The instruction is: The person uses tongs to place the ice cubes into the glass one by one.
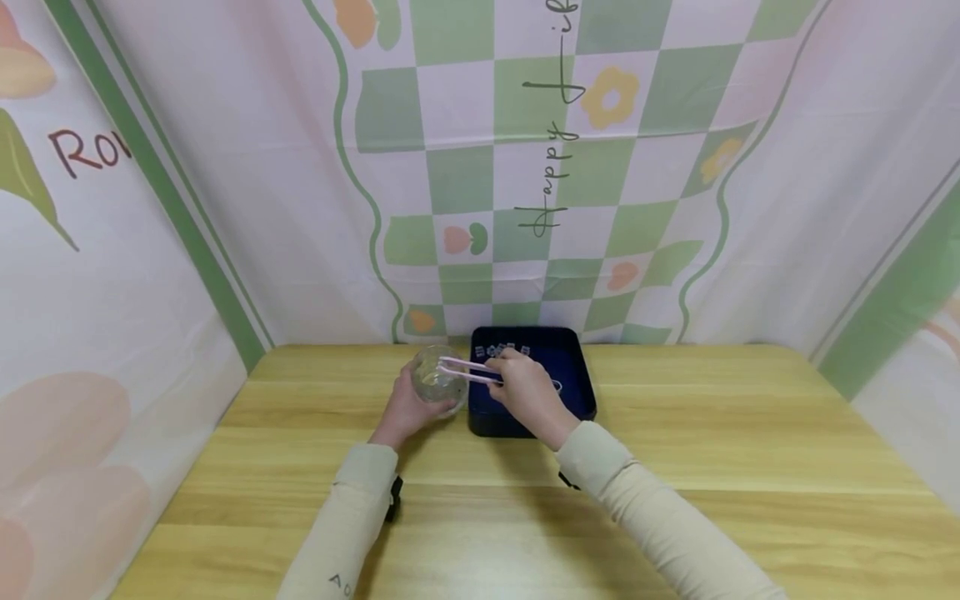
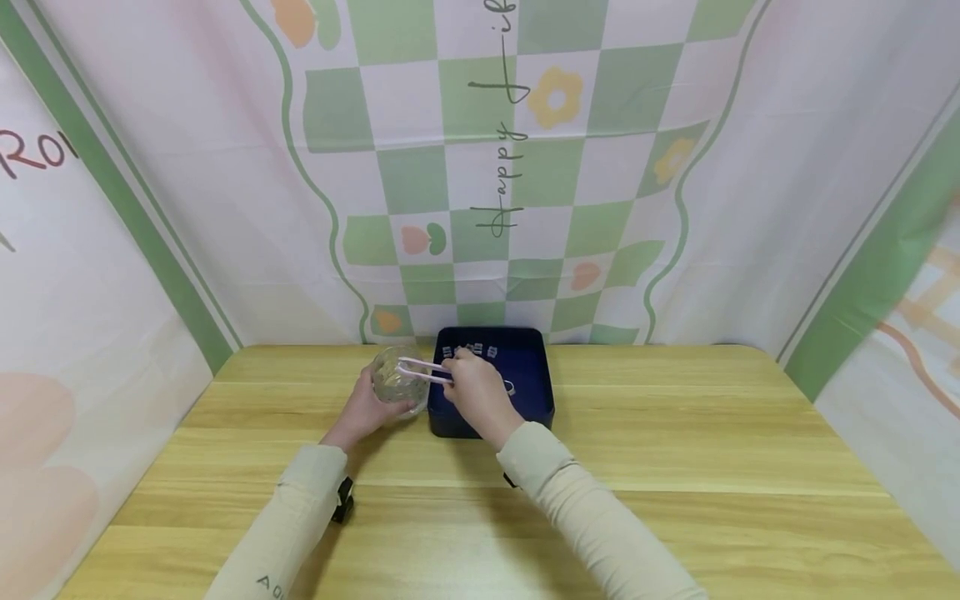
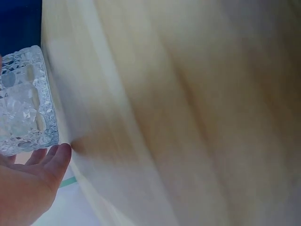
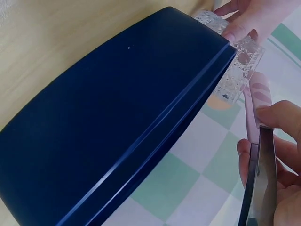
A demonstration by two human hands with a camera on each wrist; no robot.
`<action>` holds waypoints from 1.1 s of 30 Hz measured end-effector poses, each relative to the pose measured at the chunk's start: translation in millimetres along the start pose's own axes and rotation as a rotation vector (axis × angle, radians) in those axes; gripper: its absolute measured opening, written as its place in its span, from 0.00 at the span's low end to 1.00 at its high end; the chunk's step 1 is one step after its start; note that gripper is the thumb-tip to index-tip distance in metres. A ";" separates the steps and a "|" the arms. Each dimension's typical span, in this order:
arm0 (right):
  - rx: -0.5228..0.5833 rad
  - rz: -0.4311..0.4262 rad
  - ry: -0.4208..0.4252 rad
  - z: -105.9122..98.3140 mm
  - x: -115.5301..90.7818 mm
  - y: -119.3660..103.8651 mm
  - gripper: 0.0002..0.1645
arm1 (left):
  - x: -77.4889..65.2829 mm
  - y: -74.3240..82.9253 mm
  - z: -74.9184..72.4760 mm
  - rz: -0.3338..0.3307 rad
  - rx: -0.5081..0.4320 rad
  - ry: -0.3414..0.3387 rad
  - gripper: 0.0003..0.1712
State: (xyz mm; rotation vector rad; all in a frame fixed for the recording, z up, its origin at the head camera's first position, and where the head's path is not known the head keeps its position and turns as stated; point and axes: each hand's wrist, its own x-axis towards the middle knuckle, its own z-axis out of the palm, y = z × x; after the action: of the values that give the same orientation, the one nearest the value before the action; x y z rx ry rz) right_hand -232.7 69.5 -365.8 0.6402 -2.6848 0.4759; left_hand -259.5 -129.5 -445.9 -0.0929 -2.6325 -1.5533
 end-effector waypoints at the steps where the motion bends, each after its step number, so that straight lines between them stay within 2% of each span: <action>1: -0.002 0.001 -0.001 -0.4 -0.1 0.0 0.15 | 0.1 0.1 0.0 -0.003 -0.001 -0.004 0.58; 12: -0.008 0.016 -0.014 -3.8 -0.6 0.1 0.15 | -1.4 4.8 -0.6 -0.001 -0.016 -0.002 0.58; 18: -0.001 0.033 -0.033 -3.9 -1.0 0.3 0.16 | 0.5 6.3 -0.2 0.022 -0.018 -0.007 0.57; 24: -0.006 0.046 -0.048 -4.0 -1.1 1.5 0.15 | 2.8 7.6 0.7 0.073 -0.023 -0.001 0.54; 33: 0.012 0.052 -0.046 -2.3 -1.6 1.6 0.16 | -0.3 11.3 0.0 0.028 0.001 0.001 0.55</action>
State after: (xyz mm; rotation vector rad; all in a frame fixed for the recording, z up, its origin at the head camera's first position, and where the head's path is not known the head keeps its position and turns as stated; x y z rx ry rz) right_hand -231.6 72.3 -364.7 0.5928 -2.7498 0.4978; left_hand -258.1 -124.0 -436.1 -0.1290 -2.6197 -1.5431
